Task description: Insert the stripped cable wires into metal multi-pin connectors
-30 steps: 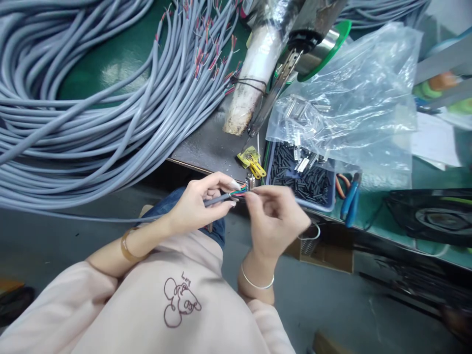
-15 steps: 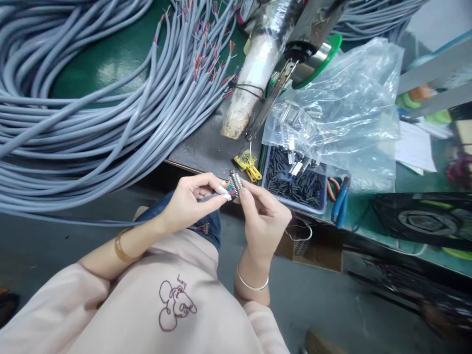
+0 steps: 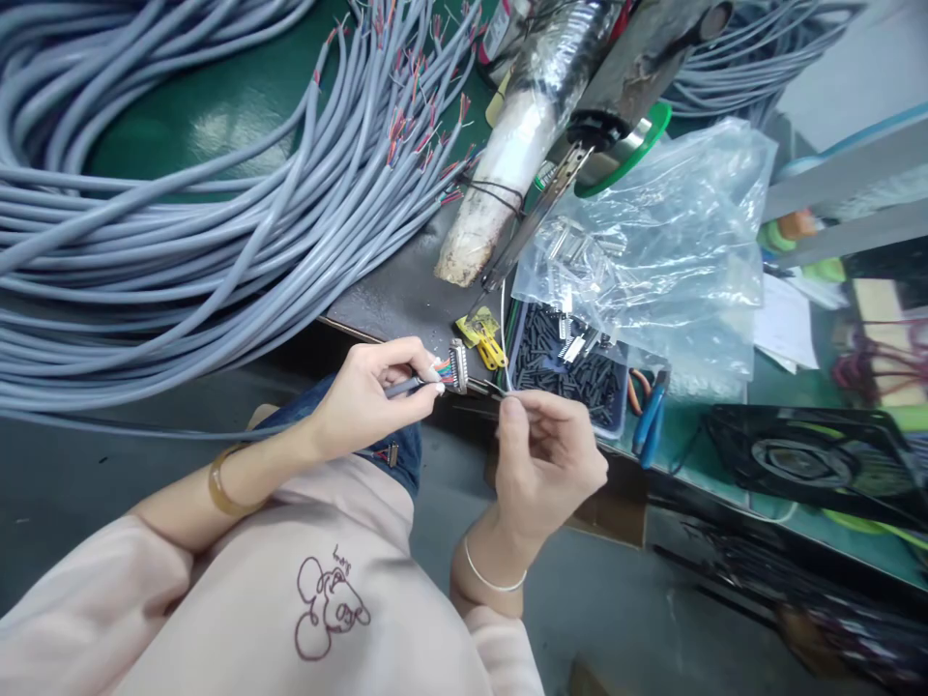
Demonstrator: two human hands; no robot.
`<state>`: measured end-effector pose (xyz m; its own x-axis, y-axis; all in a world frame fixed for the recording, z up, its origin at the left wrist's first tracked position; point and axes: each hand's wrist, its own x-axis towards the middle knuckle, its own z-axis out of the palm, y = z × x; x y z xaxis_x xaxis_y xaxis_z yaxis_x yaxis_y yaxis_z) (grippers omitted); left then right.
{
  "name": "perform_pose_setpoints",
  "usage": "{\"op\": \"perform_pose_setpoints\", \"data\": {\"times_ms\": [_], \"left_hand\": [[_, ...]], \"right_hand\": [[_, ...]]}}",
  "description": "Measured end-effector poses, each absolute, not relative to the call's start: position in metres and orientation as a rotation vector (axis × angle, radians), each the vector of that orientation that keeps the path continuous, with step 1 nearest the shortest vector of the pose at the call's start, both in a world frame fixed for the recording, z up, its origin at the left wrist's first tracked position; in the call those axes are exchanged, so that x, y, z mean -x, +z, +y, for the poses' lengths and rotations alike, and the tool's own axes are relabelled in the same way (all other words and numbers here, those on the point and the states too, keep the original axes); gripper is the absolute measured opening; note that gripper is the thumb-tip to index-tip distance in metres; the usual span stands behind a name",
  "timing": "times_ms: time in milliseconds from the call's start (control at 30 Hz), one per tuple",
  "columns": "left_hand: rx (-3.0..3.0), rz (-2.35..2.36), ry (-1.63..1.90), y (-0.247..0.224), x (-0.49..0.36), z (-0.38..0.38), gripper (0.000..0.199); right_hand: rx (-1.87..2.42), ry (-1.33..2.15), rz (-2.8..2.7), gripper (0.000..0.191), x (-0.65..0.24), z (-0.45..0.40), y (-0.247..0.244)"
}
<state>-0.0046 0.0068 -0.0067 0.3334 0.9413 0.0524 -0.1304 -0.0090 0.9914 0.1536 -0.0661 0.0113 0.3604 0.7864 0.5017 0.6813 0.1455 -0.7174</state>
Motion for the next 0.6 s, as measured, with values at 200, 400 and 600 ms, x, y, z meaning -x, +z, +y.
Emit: {"op": "perform_pose_setpoints", "data": {"times_ms": [200,400,600], "left_hand": [[-1.685,0.771,1.154,-0.0106,0.0068,0.0049,0.009],[-1.885,0.703,1.196,-0.0118,0.0081,0.0043,0.014],[-1.942,0.699,1.187,-0.0128,0.0096,0.002,0.016]], "right_hand": [[1.634,0.032,-1.675,0.008,-0.1555,-0.0639,0.0184],[1.631,-0.024,-1.737,0.006,-0.154,-0.0632,0.0168],[1.622,-0.04,-1.782,0.007,-0.1549,-0.0629,0.0167]]}}
